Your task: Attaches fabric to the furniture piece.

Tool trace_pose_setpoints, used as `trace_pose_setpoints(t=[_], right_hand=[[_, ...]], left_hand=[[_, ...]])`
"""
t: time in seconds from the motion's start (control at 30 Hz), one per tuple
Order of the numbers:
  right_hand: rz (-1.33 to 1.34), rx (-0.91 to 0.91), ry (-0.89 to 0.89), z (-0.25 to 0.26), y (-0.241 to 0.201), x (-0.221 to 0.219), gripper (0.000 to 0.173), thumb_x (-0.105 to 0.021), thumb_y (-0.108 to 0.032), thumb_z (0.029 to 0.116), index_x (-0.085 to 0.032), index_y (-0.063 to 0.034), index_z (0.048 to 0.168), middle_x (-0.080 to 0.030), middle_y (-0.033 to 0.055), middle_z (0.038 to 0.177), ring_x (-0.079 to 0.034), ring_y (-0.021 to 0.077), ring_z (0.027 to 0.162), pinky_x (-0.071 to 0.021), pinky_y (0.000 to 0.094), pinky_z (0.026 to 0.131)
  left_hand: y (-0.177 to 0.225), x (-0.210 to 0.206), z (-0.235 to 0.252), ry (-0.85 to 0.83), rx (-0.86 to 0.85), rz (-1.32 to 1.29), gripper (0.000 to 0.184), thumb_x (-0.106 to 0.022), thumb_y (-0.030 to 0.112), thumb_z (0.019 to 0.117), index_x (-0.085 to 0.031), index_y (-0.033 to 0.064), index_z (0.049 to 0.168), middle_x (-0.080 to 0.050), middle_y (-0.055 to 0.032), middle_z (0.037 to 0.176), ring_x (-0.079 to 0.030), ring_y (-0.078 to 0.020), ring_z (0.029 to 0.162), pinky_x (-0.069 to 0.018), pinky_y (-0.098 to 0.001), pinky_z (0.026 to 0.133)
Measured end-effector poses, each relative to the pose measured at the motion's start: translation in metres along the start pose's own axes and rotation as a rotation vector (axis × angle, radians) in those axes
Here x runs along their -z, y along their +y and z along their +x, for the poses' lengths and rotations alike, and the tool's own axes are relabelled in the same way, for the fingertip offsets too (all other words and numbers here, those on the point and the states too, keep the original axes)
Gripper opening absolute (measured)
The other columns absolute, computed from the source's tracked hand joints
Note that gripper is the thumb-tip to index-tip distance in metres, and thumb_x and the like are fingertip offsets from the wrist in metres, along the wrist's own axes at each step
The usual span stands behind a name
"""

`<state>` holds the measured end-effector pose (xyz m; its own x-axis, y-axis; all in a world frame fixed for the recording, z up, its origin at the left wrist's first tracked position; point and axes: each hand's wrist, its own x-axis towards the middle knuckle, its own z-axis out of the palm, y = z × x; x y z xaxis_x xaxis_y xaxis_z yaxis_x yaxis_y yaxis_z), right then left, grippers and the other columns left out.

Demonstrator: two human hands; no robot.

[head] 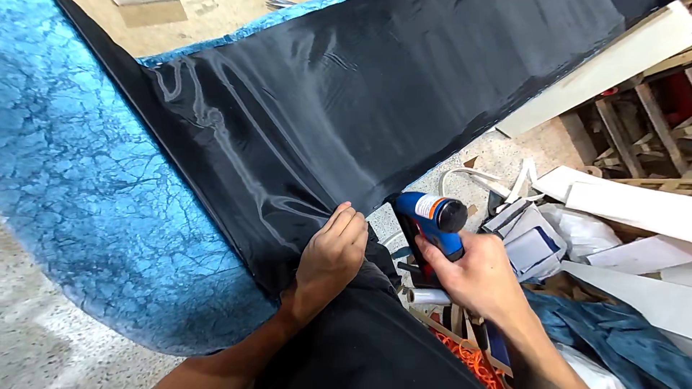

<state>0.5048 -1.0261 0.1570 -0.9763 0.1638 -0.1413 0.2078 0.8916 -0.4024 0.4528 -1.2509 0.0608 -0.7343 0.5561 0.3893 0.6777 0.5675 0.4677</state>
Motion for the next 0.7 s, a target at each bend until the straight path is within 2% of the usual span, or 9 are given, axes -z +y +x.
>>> trace_pose_setpoints(t=[0.13, 0.27, 0.33, 0.4, 0.47, 0.6, 0.7], right_hand=[[0.03, -0.011, -0.005, -0.003, 0.009, 0.003, 0.028, -0.063, -0.05, 0.0893, -0.064, -0.0278, 0.073, -0.055, -0.0144, 0.055, -0.053, -0.0001, 0.046, -0.0449, 0.0274, 0.04], [0.104, -0.043, 0.012, -0.035, 0.031, 0.003, 0.034, -0.063, -0.055, 0.09, -0.066, -0.0246, 0.075, -0.057, -0.0132, 0.057, -0.055, -0.0002, 0.049, -0.0467, 0.0264, 0.043], [0.122, -0.064, 0.005, -0.05, 0.05, 0.0, 0.039, -0.062, -0.057, 0.091, -0.067, -0.0221, 0.075, -0.058, -0.0114, 0.059, -0.056, 0.0004, 0.05, -0.0476, 0.0271, 0.044], [0.11, -0.075, 0.017, -0.063, 0.07, -0.006, 0.042, -0.061, -0.059, 0.0903, -0.067, -0.0205, 0.074, -0.058, -0.0097, 0.058, -0.055, 0.0018, 0.05, -0.0458, 0.0289, 0.045], [0.086, -0.078, 0.035, -0.072, 0.088, -0.011, 0.043, -0.06, -0.059, 0.0899, -0.067, -0.0197, 0.073, -0.057, -0.0083, 0.057, -0.054, 0.0038, 0.05, -0.0449, 0.0319, 0.045], [0.066, -0.063, -0.001, -0.088, 0.115, -0.02, 0.048, -0.059, -0.056, 0.0899, -0.067, -0.0123, 0.074, -0.059, 0.0015, 0.058, -0.058, 0.0163, 0.051, -0.0448, 0.0436, 0.047], [0.106, -0.067, -0.098, -0.095, 0.128, -0.018, 0.048, -0.061, -0.053, 0.091, -0.069, -0.007, 0.079, -0.062, 0.0092, 0.061, -0.061, 0.0253, 0.055, -0.046, 0.0513, 0.052]], left_hand=[[-0.004, 0.004, -0.001, -0.005, 0.011, -0.043, 0.024, -0.055, -0.006, 0.0968, -0.074, -0.0006, 0.111, -0.073, -0.012, 0.112, -0.068, -0.0264, 0.115, -0.044, -0.0434, 0.117], [-0.003, 0.021, -0.004, 0.046, 0.063, -0.046, 0.028, -0.059, -0.005, 0.0934, -0.075, 0.0038, 0.114, -0.074, -0.0092, 0.118, -0.069, -0.0237, 0.117, -0.0494, -0.0399, 0.112], [0.005, 0.027, -0.003, 0.033, 0.098, 0.015, 0.028, -0.061, -0.004, 0.0922, -0.075, 0.0051, 0.115, -0.074, -0.0084, 0.118, -0.07, -0.0237, 0.115, -0.054, -0.0378, 0.105], [0.011, 0.024, 0.001, 0.047, 0.161, 0.078, 0.025, -0.062, -0.003, 0.0928, -0.076, 0.0072, 0.111, -0.075, -0.0066, 0.111, -0.071, -0.022, 0.104, -0.0591, -0.0355, 0.091], [0.011, 0.014, 0.012, 0.11, 0.229, 0.109, 0.02, -0.062, -0.001, 0.0954, -0.076, 0.007, 0.107, -0.074, -0.0072, 0.105, -0.07, -0.0226, 0.097, -0.0597, -0.0366, 0.084], [0.019, 0.002, 0.018, 0.205, 0.272, 0.166, 0.022, -0.063, -0.004, 0.0942, -0.074, 0.0043, 0.112, -0.069, -0.0126, 0.105, -0.067, -0.0257, 0.1, -0.0581, -0.0381, 0.089], [0.042, 0.025, 0.0, 0.136, 0.343, 0.31, 0.026, -0.064, 0.005, 0.0973, -0.072, 0.0085, 0.122, -0.066, -0.0118, 0.122, -0.062, -0.0254, 0.115, -0.0545, -0.0384, 0.099]])
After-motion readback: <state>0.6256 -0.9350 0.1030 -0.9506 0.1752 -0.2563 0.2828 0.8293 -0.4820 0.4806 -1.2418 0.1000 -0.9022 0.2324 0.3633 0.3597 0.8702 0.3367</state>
